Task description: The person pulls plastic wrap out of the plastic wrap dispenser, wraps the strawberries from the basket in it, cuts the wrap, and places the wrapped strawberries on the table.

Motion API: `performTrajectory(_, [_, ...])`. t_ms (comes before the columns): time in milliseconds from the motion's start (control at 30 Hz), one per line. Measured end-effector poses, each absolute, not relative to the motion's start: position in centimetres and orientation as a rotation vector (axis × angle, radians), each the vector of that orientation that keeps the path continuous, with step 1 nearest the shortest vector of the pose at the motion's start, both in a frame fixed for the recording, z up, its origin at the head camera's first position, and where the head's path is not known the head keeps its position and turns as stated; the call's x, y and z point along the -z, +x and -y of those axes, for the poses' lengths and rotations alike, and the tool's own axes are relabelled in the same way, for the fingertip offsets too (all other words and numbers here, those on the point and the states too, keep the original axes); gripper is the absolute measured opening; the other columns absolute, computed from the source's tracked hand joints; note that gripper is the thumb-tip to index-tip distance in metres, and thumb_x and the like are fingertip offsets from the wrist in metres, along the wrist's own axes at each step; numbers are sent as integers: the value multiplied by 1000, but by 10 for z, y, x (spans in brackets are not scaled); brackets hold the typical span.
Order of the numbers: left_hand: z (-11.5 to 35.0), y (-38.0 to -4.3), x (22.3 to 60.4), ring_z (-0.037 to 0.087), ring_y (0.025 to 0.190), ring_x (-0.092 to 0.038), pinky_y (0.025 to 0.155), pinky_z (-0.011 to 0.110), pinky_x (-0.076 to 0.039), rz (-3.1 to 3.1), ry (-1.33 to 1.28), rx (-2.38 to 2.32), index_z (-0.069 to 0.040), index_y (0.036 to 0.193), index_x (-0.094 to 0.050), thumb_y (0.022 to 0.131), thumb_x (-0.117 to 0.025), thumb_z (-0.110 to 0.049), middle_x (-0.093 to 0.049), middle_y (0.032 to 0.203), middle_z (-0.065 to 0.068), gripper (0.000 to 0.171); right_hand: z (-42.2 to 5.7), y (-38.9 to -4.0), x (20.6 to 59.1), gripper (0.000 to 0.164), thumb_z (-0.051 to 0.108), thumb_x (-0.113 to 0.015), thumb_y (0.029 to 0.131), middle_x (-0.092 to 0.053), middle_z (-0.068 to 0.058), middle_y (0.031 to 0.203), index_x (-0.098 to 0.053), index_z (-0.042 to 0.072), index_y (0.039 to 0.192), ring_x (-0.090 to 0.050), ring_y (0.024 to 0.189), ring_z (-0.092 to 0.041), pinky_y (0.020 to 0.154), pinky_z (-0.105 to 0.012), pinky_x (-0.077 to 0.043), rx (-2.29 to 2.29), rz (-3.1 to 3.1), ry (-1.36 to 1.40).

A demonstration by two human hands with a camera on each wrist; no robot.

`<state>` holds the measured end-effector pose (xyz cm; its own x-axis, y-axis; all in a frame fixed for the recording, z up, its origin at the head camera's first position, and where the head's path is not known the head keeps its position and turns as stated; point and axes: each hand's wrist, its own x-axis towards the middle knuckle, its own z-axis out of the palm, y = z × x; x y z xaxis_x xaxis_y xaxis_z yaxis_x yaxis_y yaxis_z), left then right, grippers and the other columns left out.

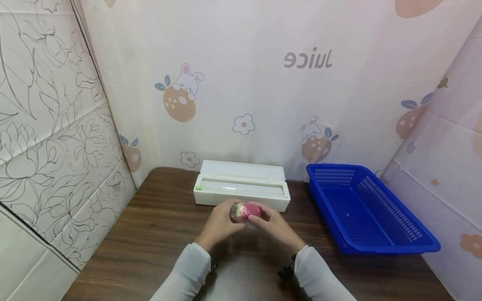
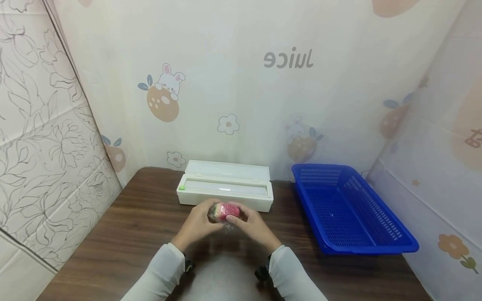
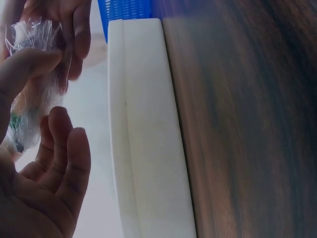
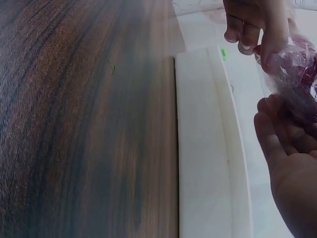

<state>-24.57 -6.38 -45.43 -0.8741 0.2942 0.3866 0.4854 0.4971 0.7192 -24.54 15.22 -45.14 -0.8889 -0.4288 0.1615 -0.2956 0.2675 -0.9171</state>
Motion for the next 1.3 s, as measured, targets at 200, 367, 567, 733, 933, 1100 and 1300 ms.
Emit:
performTrajectory(200, [61, -245, 455, 13, 102, -62, 88, 34, -54, 2568, -640, 1284, -17, 123, -61, 73, -90, -21, -65, 113, -1, 58, -147, -243, 450, 58, 29, -72, 95, -58, -6, 135, -47, 16, 146, -57, 119, -21, 97, -31, -49, 1619, -2417, -681])
performTrajectory(367, [61, -245, 455, 14, 103, -63, 90, 36, -54, 2577, -633, 1273, -17, 122, -60, 71, -92, -19, -66, 113, 0, 60, -144, -242, 451, 72, 27, -82, 86, -58, -1, 133, -43, 16, 147, -57, 116, -16, 97, -30, -50, 1506, -2489, -750])
performTrajectory(567, [69, -243, 454, 13, 102, -62, 88, 35, -54, 2605, -746, 1320, -19, 126, -58, 76, -89, -21, -66, 116, -1, 59, -148, -242, 448, 61, 24, -80, 88, -63, 1, 127, -51, 17, 142, -61, 109, -14, 93, -30, -52, 1454, -2521, -831])
performTrajectory(733, [79, -245, 452, 10, 101, -62, 86, 31, -54, 2555, -968, 1440, -27, 133, -56, 81, -85, -16, -65, 119, -5, 61, -152, -241, 449, 57, 17, -79, 88, -65, -1, 122, -53, 15, 139, -62, 106, -16, 88, -30, -54, 1458, -2531, -878])
performTrajectory(933, [82, -248, 452, 8, 95, -62, 82, 28, -55, 2516, -1032, 1440, -29, 130, -60, 82, -85, -15, -67, 115, -8, 56, -150, -240, 451, 58, 6, -77, 83, -67, -3, 111, -52, 8, 135, -63, 91, -12, 75, -28, -55, 1332, -2687, -976])
performTrajectory(1100, [83, -247, 454, 8, 87, -62, 76, 26, -55, 2532, -1016, 1424, -29, 128, -62, 81, -86, -19, -68, 107, -9, 54, -150, -241, 449, 51, 9, -79, 80, -69, 0, 102, -56, 7, 126, -61, 81, -6, 71, -25, -55, 1120, -2828, -1028])
performTrajectory(1300, [83, -247, 455, 7, 88, -63, 76, 26, -55, 2515, -1020, 1418, -28, 128, -63, 80, -88, -23, -69, 108, -9, 54, -153, -242, 447, 44, 6, -74, 80, -68, 2, 93, -59, 6, 121, -57, 72, -5, 64, -23, -52, 1038, -2872, -1051])
